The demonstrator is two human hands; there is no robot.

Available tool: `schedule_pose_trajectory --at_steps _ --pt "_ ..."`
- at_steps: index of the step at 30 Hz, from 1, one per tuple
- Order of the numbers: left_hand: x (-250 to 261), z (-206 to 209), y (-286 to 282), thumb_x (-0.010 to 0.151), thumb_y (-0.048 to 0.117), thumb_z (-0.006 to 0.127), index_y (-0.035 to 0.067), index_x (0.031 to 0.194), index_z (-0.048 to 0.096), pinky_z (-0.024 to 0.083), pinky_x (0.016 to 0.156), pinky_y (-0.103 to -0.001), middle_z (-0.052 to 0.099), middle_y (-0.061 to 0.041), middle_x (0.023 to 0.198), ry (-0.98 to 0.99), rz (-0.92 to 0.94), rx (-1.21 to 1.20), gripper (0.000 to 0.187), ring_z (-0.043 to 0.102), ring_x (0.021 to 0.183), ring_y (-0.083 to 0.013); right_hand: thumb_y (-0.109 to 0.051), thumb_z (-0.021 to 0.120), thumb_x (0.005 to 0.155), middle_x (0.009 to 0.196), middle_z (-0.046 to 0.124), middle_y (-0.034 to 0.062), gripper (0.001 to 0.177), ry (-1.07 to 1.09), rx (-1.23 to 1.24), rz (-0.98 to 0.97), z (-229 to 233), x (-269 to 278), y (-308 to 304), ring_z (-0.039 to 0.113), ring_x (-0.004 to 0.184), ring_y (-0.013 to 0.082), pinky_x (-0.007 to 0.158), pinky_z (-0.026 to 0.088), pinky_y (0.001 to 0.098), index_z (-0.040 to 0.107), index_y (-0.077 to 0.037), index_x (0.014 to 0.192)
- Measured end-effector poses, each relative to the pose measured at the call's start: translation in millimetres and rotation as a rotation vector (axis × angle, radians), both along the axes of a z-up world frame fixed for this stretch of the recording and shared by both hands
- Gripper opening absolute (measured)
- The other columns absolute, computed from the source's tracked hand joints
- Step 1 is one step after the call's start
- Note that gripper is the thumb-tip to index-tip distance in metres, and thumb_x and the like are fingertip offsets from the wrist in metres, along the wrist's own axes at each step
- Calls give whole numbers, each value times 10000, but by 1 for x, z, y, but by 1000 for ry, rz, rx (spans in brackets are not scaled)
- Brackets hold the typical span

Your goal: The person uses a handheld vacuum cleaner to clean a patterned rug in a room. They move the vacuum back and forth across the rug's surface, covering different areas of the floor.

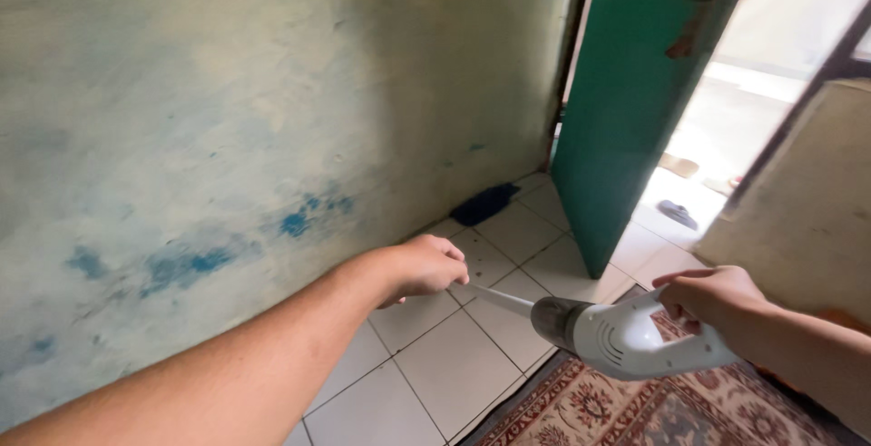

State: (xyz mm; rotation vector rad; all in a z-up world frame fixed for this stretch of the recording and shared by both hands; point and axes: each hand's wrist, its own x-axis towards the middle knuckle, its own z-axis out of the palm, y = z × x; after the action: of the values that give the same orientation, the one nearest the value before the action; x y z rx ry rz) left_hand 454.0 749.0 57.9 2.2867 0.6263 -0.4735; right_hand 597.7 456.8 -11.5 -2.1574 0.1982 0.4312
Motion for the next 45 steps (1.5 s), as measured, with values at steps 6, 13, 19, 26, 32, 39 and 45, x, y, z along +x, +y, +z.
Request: schedule_pose_trajectory --at_steps 6,13,19,26,32,39,45 --pt "0 0 8 746 269 575 238 1127 548 389 653 -349 594 -14 973 -21 -154 -40 383 486 787 -159 64 574 648 803 686 125 477 60 -39 -206 2 -50 -35 429 514 135 486 419 291 680 -87 1088" --pt "-15 -6 13 755 256 565 181 1106 575 376 555 -302 557 -27 818 -47 -333 -79 359 455 665 -142 69 557 632 656 571 144 469 25 6 -388 12 -135 -47 391 494 164 474 373 321 696 -42 1065" --pt "-28 -14 19 768 259 565 182 1125 559 378 545 -286 553 -15 845 -26 -442 -110 365 464 674 -120 74 537 623 588 499 109 441 88 40 -544 13 -202 -43 352 487 164 489 357 317 652 -11 1040" --pt "-46 -15 28 761 283 561 199 1146 542 390 588 -317 557 -35 906 0 -483 -93 395 480 736 -156 123 562 586 542 402 80 516 146 142 -653 -17 -230 -76 355 456 173 441 421 356 661 -36 1066" --pt "-59 -10 46 752 296 554 232 1131 557 413 689 -377 544 -23 1031 14 -442 -56 385 490 903 -187 84 577 638 595 469 109 438 103 107 -714 -24 -244 -22 374 514 171 492 352 321 678 -1 1055" --pt "-55 -7 73 750 285 550 217 1094 581 401 768 -414 529 -33 1132 18 -359 -65 352 469 1015 -220 -15 590 687 630 500 97 264 66 153 -634 -25 -222 37 443 555 190 534 398 353 695 5 928" --pt "-43 -5 89 751 287 545 261 1148 536 393 840 -428 511 -37 1184 52 -315 -14 398 449 1103 -216 -16 662 651 667 563 120 125 64 23 -697 -30 -177 73 494 548 187 539 470 373 633 71 737"
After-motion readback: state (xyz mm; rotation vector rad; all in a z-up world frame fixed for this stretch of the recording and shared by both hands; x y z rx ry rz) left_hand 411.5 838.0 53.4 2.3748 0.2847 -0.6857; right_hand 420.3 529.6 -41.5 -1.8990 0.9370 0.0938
